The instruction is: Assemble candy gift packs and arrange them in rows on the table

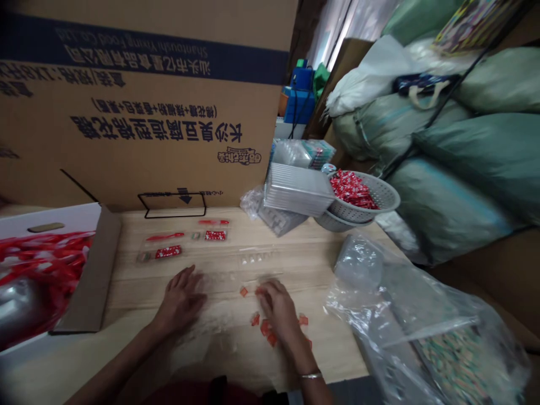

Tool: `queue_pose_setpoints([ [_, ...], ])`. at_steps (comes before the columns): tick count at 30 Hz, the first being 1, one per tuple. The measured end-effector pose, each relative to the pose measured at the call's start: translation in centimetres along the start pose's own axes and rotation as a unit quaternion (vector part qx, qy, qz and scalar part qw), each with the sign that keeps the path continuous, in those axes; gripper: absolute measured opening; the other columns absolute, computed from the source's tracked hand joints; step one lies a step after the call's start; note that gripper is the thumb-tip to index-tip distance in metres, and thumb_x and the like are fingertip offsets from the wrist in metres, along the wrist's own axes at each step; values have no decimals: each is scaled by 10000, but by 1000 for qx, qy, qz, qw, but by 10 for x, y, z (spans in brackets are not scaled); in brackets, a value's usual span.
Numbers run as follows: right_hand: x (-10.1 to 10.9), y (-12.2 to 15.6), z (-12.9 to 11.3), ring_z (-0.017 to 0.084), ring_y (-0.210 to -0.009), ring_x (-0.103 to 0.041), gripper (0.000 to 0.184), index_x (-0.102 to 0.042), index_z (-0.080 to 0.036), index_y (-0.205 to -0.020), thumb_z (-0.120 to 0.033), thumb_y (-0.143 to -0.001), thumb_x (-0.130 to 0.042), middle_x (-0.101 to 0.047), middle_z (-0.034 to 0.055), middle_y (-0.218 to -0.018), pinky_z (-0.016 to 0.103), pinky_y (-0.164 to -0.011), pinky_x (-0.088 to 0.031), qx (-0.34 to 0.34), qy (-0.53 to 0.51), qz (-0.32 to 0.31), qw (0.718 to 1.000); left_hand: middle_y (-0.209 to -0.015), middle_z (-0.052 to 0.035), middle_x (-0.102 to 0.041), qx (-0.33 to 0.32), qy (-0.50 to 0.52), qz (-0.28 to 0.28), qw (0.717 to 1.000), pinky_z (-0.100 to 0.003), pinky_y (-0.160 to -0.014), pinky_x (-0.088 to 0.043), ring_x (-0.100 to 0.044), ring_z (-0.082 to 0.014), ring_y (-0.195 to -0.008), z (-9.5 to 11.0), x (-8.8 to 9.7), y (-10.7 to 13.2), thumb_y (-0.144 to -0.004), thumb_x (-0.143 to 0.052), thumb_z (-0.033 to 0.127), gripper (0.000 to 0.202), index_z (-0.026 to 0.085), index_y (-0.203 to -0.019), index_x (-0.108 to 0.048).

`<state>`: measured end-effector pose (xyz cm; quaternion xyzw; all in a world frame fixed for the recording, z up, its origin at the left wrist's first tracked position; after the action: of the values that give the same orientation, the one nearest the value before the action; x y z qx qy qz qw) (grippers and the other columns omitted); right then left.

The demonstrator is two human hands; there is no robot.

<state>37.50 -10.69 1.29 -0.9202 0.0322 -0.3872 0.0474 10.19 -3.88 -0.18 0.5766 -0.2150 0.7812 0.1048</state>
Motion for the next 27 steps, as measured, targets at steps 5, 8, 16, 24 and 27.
queue_pose_setpoints([
  [5, -13, -18, 0, 220, -1001, -561, 299, -626, -167, -1095, -258, -911, -408, -571, 114, -1082, 356, -907, -470, -8, 80, 60, 995, -1353, -154, -525, -55, 9, -19, 998, -551, -979, -395, -451, -358, -1247, 23, 0, -20, -759, -602, 274, 439, 195, -1191, -594],
  [8, -3, -34, 14, 252, -1039, -541, 309, -660, -168, -1028, -283, -934, -389, -572, 138, -1119, 408, -945, -448, -7, 150, 51, 987, -1351, -144, -535, -89, 14, -49, 995, -548, -991, -387, -464, -339, -1244, 24, -8, -19, -788, -580, 279, 444, 204, -1226, -578],
  [16, 30, -45, 43, 232, -1016, -583, 254, -632, -154, -966, -253, -903, -407, -605, 147, -1089, 347, -880, -467, -80, 184, 86, 976, -1406, -141, -487, -129, 24, 26, 991, -499, -1008, -397, -461, -300, -1269, -12, -12, 2, -866, -475, 372, 549, 203, -1386, -419],
  [24, 42, -59, 54, 270, -844, -660, 287, -673, -167, -929, -314, -860, -436, -701, 156, -923, 310, -595, -409, -315, 259, -46, 912, -1181, -146, -593, 54, 61, 126, 989, -444, -921, -473, -558, -264, -1096, -31, 27, 32, -874, -464, 302, 366, 180, -1217, -503],
  [27, 43, -68, 58, 296, -862, -660, 310, -676, -134, -960, -301, -869, -431, -695, 195, -955, 323, -597, -409, -321, 281, -63, 902, -1192, -142, -583, 34, 60, 96, 993, -432, -921, -474, -548, -260, -1105, -25, 37, 55, -871, -472, 303, 374, 178, -1223, -490],
])
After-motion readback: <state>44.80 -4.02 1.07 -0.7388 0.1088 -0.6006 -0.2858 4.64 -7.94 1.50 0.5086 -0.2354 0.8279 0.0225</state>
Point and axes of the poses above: each hand's wrist, its own y-axis away from the middle knuckle, its own x-axis out of the back of the hand, z = x × y, the point moved 3 cm from there along -y, towards the middle knuckle
